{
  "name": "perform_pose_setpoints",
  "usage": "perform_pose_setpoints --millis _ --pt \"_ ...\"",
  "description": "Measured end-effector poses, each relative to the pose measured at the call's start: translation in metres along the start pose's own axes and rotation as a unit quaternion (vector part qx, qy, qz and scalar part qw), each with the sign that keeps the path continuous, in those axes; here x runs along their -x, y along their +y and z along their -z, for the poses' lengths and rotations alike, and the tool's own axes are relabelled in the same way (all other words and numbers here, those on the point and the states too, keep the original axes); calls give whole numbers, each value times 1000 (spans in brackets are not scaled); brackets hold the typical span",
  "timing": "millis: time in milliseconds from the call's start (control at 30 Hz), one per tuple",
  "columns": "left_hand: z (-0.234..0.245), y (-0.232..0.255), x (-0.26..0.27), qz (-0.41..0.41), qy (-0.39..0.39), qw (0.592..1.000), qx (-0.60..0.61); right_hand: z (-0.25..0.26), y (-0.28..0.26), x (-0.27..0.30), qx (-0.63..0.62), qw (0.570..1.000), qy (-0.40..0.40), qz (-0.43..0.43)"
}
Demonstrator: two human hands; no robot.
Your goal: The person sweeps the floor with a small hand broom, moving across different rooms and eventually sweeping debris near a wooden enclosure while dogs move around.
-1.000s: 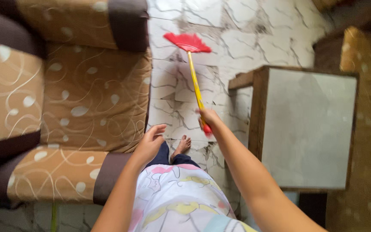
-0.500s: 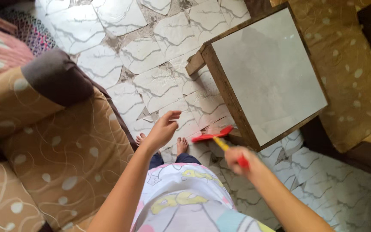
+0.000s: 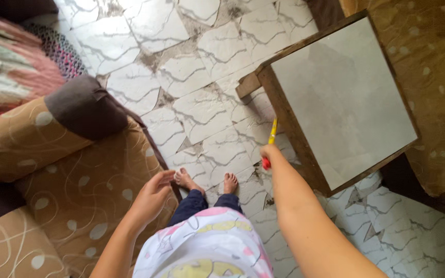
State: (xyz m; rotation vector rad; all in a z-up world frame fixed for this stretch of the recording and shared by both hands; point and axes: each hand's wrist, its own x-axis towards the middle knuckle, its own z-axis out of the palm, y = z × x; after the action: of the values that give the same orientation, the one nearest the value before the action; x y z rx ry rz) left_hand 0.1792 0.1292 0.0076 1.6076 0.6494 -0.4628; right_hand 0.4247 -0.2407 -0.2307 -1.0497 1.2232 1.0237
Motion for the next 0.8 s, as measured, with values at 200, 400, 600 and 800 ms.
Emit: perform_pose_setpoints --millis 200,400,600,800 --pt "17 5 -13 -26 17 998 61 -10 120 24 336 937 85 54" --pt "9 27 -33 -38 -2 995 97 -53 153 113 355 933 -15 51" --pt "16 18 -63 -50 -7 990 130 2 139 256 255 956 -128 68" --pt "21 11 -74 -62 -12 988 143 84 166 308 92 989 -40 -107"
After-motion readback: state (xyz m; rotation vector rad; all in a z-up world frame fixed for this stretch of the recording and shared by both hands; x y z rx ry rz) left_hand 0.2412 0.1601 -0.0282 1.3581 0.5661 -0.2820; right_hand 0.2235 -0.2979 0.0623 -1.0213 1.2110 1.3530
